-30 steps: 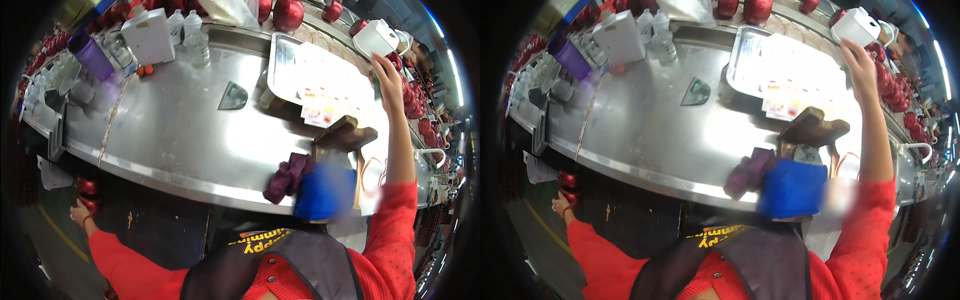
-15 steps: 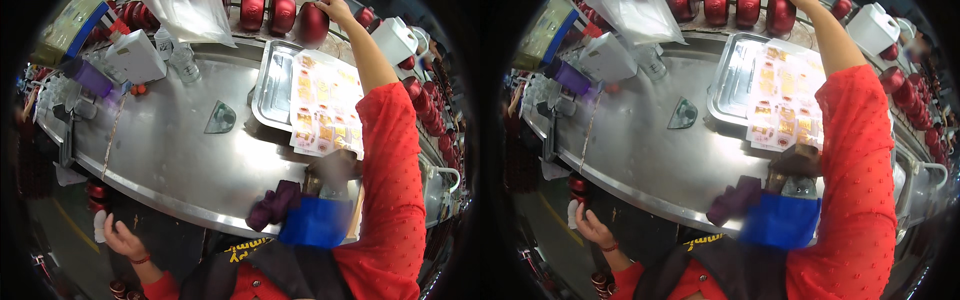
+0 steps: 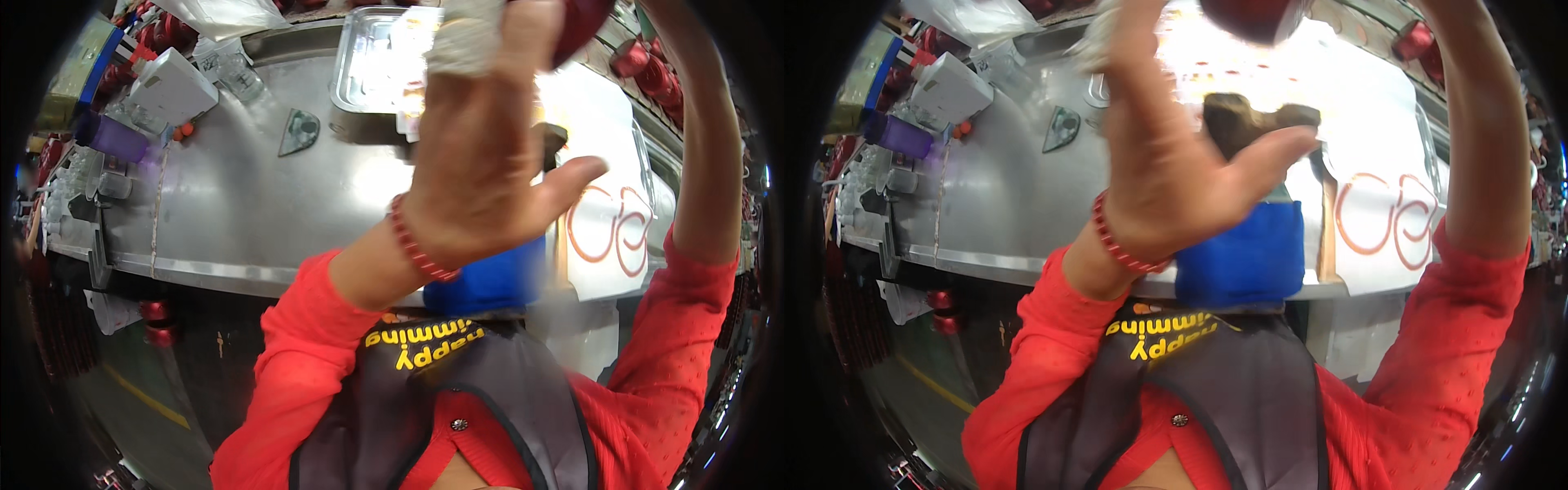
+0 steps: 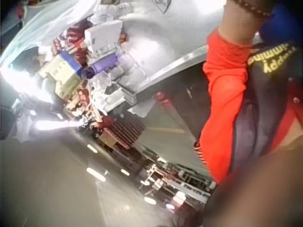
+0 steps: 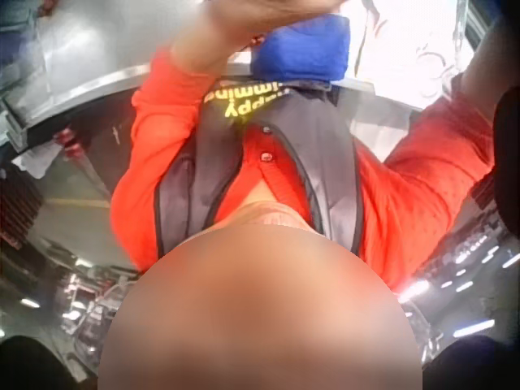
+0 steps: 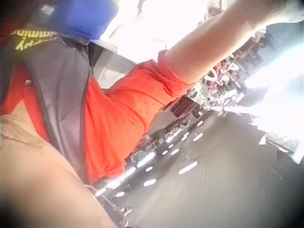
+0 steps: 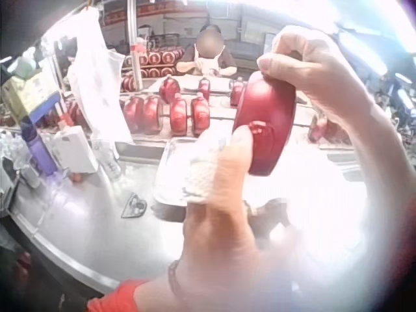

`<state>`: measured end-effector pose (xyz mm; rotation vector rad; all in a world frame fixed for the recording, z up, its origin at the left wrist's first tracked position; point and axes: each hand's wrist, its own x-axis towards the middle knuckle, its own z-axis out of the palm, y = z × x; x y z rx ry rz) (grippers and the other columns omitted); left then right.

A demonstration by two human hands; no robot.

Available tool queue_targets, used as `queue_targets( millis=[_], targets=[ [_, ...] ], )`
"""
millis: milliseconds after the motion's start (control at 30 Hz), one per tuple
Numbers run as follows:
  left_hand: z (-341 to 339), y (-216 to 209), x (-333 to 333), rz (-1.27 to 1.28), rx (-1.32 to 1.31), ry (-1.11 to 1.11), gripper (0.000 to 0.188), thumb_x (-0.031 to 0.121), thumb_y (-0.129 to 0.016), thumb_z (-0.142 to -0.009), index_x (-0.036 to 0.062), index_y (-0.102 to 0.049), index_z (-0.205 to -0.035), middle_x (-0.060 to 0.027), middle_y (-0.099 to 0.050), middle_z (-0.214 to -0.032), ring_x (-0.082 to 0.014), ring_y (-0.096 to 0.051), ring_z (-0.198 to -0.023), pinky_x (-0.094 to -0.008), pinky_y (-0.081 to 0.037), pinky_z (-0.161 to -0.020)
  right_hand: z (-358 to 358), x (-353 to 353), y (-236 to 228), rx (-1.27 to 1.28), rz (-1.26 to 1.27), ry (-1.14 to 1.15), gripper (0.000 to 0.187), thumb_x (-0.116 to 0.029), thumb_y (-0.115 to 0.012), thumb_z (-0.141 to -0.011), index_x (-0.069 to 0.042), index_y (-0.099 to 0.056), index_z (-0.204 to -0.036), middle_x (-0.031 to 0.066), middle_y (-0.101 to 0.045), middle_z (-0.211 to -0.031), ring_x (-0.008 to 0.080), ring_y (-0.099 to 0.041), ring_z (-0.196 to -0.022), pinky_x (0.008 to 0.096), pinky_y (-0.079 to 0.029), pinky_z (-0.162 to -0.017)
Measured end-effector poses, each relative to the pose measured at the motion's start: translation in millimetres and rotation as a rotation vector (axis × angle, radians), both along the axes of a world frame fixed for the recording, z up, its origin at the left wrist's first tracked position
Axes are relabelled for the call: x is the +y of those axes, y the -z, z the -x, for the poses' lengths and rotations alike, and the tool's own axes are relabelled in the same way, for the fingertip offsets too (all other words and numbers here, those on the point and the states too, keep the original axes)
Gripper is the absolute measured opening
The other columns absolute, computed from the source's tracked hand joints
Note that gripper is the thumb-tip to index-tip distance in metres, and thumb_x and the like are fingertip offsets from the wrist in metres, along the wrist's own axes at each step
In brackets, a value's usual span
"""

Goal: The person applies gold stickers to a red spherical ornament mounted in a blue holder, then wipes the surface with a green sponge and a purple cloth. The person repeats this process on multiple ornaments, placing finished items aside.

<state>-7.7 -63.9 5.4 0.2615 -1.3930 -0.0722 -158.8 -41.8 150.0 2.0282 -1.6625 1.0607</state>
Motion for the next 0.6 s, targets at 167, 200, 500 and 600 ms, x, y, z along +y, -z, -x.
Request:
queue_targets(
  millis=[167, 200, 500, 600],
  targets=[
    [-26.7, 22.2, 71.0, -0.308, -0.282, 0.203, 0.098, 0.019, -0.085, -0.070, -0.0064, -0.035, -0.150, -0.0276, -0.051, -0.140, -0.0429, -0.061, -0.117, -0.0437, -0.051, -0.100, 10.6, 63.8, 43.2, -0.422, -0.355, -0.132, 0.041, -0.036, -0.067, -0.101, -0.005, -0.068, -0.127, 0.0008, -0.071, -0.104, 0.0093, -0.061, -0.082, 0.0232, -0.051, -0.075],
    [-42.4, 33.2, 79.6, -0.444, -0.365, 0.282, 0.087, 0.011, -0.084, -0.077, -0.0055, -0.039, -0.149, -0.0184, -0.058, -0.135, -0.0263, -0.064, -0.115, -0.0373, -0.053, -0.099, 18.8, 80.1, 52.9, -0.263, -0.479, -0.141, 0.033, -0.031, -0.065, -0.103, -0.001, -0.069, -0.116, -0.0025, -0.066, -0.096, 0.0061, -0.054, -0.075, 0.0209, -0.046, -0.070],
    [-47.1, 92.7, 75.5, -1.304, 0.054, 1.048, 0.064, 0.016, -0.075, -0.089, -0.0084, -0.045, -0.139, -0.0145, -0.063, -0.124, -0.0171, -0.062, -0.111, -0.0314, -0.050, -0.100, 123.9, 72.1, 171.5, -0.136, -0.453, 0.032, 0.026, -0.019, -0.057, -0.105, -0.004, -0.069, -0.123, 0.0091, -0.067, -0.116, 0.0185, -0.063, -0.096, 0.0318, -0.051, -0.085],
    [-50.6, 97.3, 74.0, -1.224, -0.104, 0.872, 0.064, 0.022, -0.074, -0.091, -0.0091, -0.046, -0.139, -0.0166, -0.063, -0.125, -0.0193, -0.062, -0.113, -0.0335, -0.049, -0.102, 163.2, 10.3, 204.4, 0.065, -0.425, 0.074, 0.036, -0.002, -0.046, -0.101, -0.007, -0.067, -0.131, 0.0177, -0.063, -0.119, 0.0332, -0.062, -0.115, 0.0372, -0.047, -0.102]
  ],
)
